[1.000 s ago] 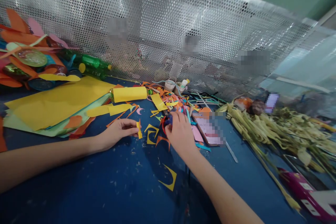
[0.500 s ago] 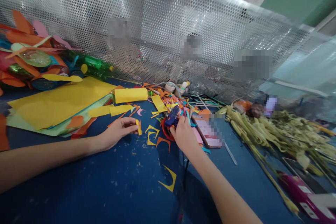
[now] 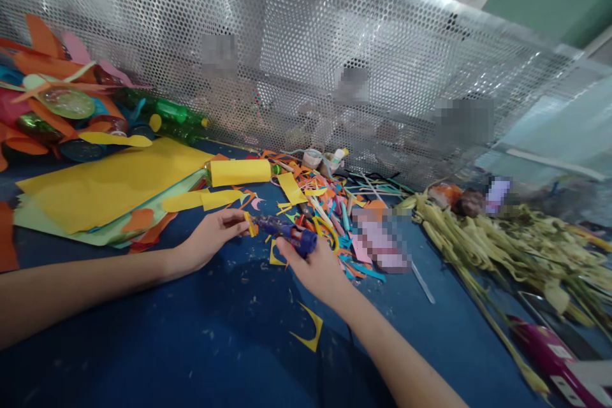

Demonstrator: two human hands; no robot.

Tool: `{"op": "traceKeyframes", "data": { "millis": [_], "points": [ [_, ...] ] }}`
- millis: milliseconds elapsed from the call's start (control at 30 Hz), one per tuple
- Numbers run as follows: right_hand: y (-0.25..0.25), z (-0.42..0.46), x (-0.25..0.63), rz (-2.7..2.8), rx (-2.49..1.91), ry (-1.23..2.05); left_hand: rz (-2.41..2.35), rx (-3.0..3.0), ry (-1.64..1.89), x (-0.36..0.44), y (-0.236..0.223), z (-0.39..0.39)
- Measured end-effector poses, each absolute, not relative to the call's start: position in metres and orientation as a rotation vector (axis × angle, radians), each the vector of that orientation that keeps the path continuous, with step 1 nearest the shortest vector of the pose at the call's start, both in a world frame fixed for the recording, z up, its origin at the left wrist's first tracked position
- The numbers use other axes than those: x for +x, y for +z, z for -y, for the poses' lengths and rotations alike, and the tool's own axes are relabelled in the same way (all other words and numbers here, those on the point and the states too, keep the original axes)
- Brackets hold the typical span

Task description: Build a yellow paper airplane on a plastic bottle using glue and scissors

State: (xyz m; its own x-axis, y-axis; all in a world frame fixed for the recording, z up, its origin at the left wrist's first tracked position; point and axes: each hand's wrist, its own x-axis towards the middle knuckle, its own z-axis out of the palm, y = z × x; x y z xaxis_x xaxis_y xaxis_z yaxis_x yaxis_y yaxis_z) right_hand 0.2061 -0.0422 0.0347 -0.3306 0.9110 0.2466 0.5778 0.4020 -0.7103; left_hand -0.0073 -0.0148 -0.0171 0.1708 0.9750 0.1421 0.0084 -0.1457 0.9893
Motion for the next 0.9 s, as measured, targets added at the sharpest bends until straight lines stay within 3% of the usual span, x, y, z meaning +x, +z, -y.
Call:
{"op": "traceKeyframes", "data": {
  "millis": [900],
  "points": [
    [0.0327, 0.0436, 0.2019, 2.184, -1.33, 0.355, -1.021, 1.432, 1.096, -0.0055, -0.0191, 0.0158]
  ]
}}
